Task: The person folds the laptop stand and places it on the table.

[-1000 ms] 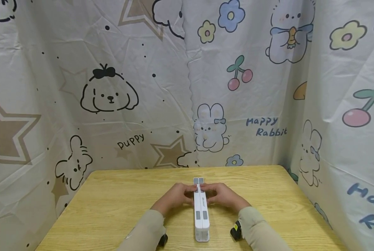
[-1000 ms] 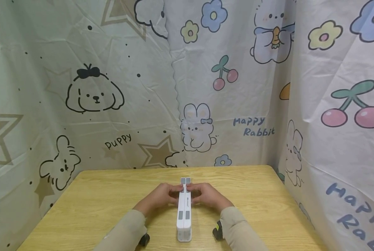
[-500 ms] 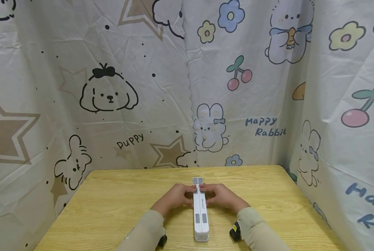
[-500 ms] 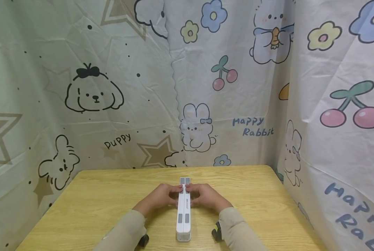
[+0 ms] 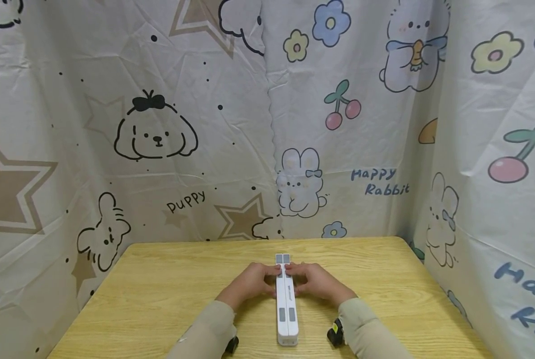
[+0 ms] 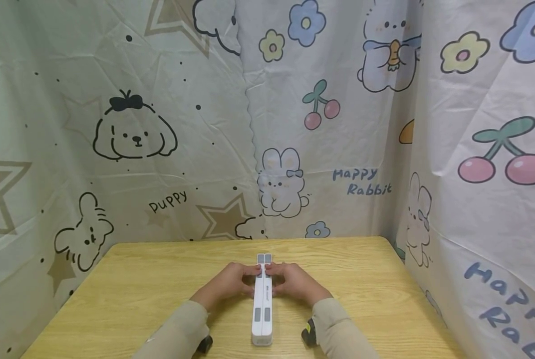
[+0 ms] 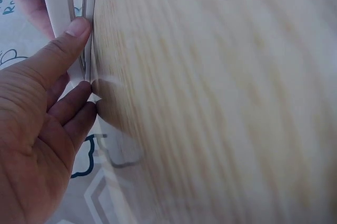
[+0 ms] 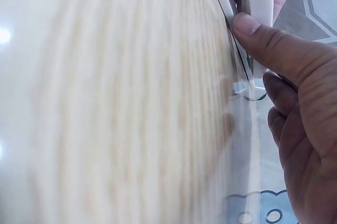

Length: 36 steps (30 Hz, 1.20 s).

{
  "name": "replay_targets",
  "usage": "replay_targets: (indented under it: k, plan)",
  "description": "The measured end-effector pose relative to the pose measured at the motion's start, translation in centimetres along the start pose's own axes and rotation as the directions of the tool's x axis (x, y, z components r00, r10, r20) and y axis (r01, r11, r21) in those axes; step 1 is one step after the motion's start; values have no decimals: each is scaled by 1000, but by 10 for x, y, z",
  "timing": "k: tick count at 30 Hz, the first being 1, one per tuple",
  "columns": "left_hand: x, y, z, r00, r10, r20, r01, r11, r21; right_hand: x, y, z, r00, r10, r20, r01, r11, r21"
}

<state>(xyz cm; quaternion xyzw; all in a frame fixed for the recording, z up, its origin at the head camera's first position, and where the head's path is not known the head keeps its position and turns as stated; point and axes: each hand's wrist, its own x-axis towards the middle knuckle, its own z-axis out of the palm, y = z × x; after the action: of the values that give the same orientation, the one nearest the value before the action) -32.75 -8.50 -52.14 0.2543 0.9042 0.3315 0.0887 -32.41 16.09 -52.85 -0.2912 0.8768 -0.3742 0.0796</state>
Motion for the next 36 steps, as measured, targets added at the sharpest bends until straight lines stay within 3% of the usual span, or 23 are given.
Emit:
replay_targets:
  k: [11, 28, 36]
  plan:
    - [-2, 3, -1, 999, 34, -2, -34, 998, 54, -1, 1, 1, 1000, -18, 5, 19, 998, -55]
    - [-1, 6, -4, 1000, 7, 6, -8, 998, 69, -4, -5, -2, 999, -37, 14, 39, 994, -104]
    - [-2, 5, -3, 1000, 31, 5, -31, 996, 84, -4, -3, 0, 999, -32, 34, 37, 988, -150]
